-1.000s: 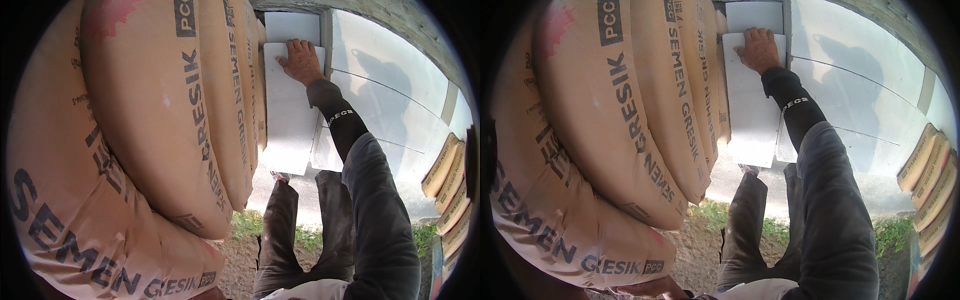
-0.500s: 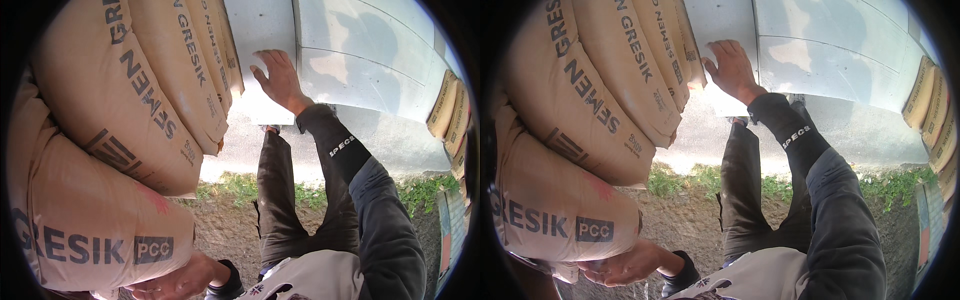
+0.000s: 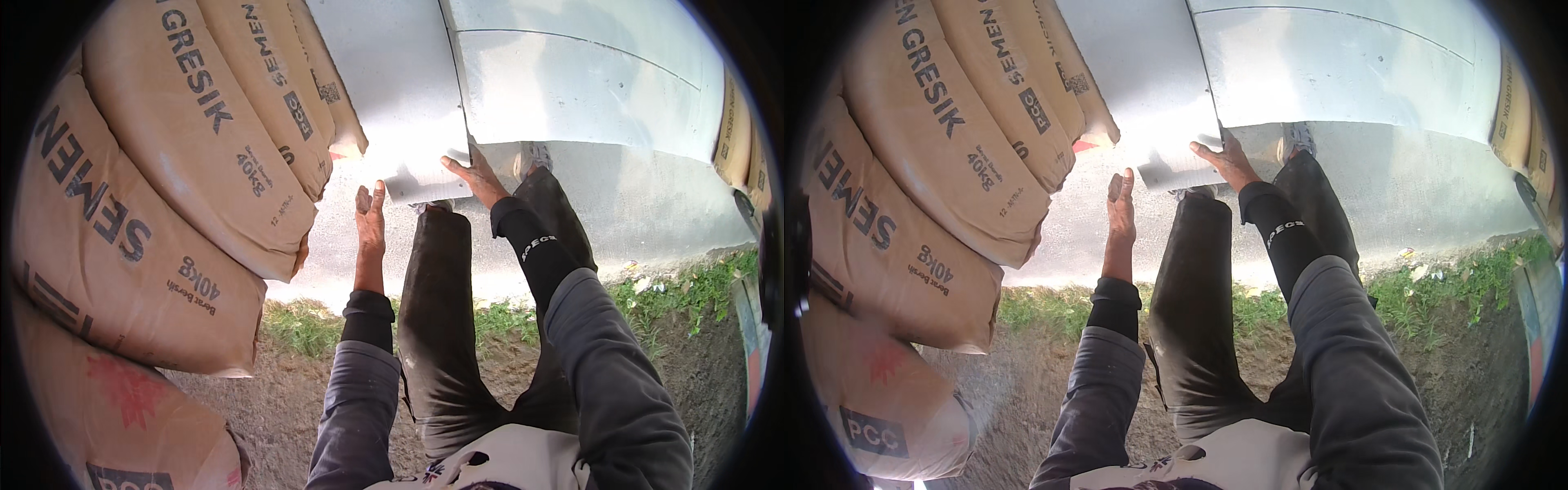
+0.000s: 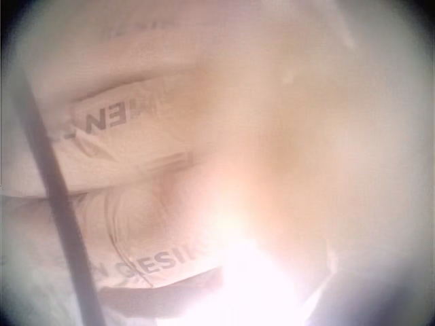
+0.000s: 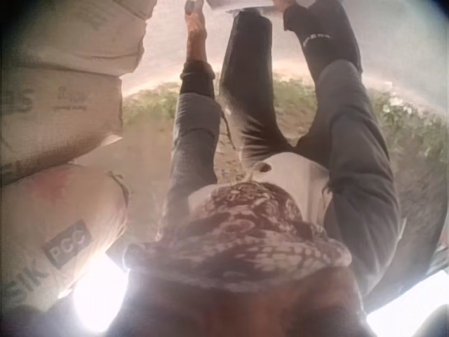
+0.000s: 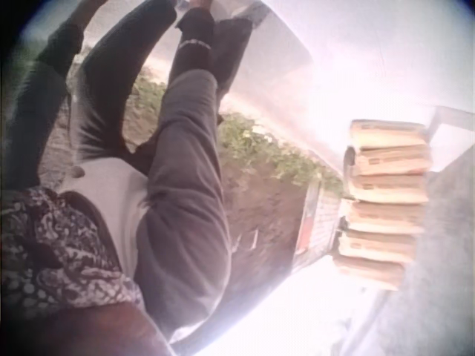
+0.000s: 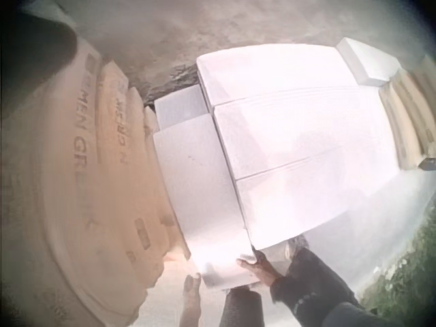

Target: The person repeatedly picks up white rectangular tiles from a stack on the ground and places them onto a wheelbarrow. The person handles the tiles one at a time, stacking them in the wheelbarrow next to cement bags.

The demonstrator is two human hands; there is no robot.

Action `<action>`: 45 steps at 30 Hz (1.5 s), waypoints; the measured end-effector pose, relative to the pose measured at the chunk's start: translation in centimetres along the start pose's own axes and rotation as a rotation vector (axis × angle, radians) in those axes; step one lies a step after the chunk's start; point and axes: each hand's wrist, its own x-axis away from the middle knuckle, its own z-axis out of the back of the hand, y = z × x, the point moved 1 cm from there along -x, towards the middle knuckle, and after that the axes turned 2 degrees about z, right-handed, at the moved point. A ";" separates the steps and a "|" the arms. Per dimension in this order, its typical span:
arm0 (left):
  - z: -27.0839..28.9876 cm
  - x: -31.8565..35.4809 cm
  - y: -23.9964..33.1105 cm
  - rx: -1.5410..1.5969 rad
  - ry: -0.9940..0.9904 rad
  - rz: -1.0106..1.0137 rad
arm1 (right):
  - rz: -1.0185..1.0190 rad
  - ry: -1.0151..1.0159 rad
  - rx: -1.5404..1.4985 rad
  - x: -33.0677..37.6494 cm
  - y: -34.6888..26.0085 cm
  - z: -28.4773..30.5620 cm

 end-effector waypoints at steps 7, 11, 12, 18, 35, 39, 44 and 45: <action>-4.0 -6.7 -0.3 0.013 -0.166 0.070 | -0.054 0.040 -0.165 -2.2 4.0 0.0; -4.0 -5.8 -0.3 0.040 -0.126 0.091 | 0.004 0.163 -0.129 0.0 3.4 -0.7; -3.7 -5.2 0.1 0.064 -0.162 0.076 | 0.020 0.175 -0.135 0.6 3.2 -0.9; -0.2 3.4 1.5 -0.116 -0.087 0.093 | 0.109 0.249 -0.067 8.0 0.4 -1.7; 11.6 31.9 14.7 0.333 -0.464 0.233 | 0.403 -0.341 -0.067 34.0 -17.0 1.6; 8.8 32.9 21.2 0.367 -0.469 0.229 | 0.456 -0.260 -0.084 26.1 -16.1 1.5; 10.3 33.6 23.7 0.149 -0.585 -0.090 | 0.465 -0.208 0.135 28.1 -23.7 0.9; 9.7 36.0 24.4 0.012 -0.590 -0.194 | 0.584 -0.131 0.304 28.1 -23.4 1.4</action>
